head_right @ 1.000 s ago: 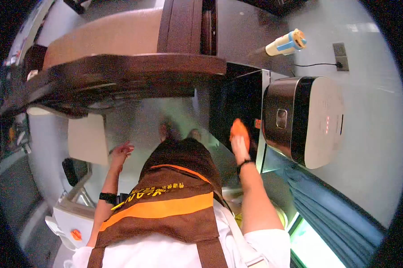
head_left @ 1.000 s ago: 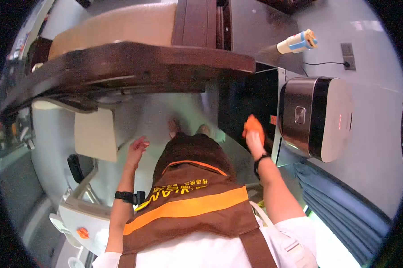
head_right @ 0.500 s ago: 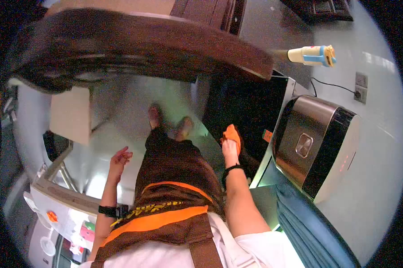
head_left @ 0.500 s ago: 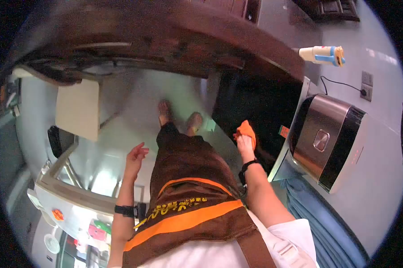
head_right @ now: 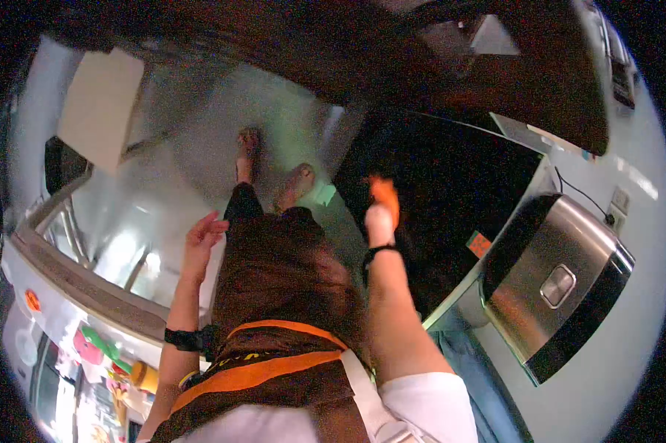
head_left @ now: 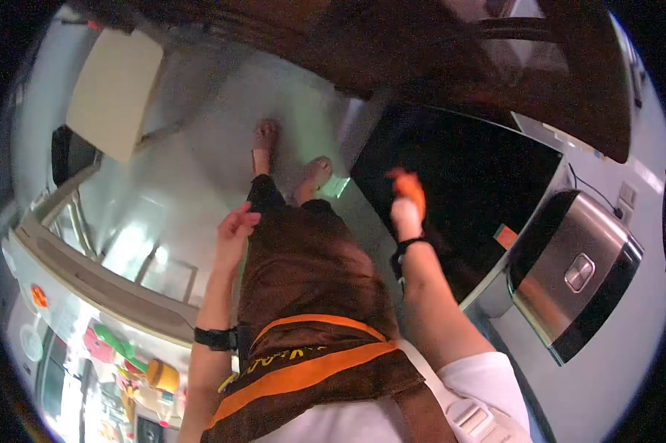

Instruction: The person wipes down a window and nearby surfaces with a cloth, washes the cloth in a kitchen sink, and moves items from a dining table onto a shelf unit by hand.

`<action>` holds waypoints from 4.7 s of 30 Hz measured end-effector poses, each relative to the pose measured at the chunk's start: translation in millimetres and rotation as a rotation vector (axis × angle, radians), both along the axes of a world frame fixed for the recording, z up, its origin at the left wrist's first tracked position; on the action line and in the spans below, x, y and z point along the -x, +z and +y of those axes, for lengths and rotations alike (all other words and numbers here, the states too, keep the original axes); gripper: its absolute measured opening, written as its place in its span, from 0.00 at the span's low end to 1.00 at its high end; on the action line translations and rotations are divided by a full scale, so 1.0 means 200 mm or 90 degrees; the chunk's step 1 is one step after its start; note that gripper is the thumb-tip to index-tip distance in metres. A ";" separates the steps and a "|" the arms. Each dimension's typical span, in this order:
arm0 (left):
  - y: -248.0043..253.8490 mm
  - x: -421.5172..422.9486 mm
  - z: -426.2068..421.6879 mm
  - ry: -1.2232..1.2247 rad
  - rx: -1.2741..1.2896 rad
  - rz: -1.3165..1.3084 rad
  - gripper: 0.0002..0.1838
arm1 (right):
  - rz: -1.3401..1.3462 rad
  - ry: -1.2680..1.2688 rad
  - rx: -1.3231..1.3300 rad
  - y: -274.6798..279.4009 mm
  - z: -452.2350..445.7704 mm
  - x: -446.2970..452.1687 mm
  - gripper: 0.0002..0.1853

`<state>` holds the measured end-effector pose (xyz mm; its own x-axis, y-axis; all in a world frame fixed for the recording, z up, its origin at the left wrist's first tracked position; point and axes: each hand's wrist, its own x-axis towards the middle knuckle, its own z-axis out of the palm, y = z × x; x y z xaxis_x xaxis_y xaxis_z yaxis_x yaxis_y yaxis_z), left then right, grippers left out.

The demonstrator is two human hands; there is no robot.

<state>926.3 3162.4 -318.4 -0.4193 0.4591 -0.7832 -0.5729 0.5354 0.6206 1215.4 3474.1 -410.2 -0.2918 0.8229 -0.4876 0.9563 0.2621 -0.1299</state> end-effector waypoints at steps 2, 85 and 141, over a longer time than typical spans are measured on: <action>0.02 -0.13 -0.04 0.005 0.009 -0.029 0.22 | -0.025 0.050 0.086 -0.23 -0.30 -0.34 0.13; -1.01 -0.57 -0.08 0.527 -0.285 -0.497 0.33 | -0.293 0.410 -0.294 -1.09 1.21 0.10 0.20; 0.43 -0.02 -0.27 0.173 -0.274 -0.217 0.30 | -0.134 0.168 -0.386 0.87 -0.01 -0.22 0.24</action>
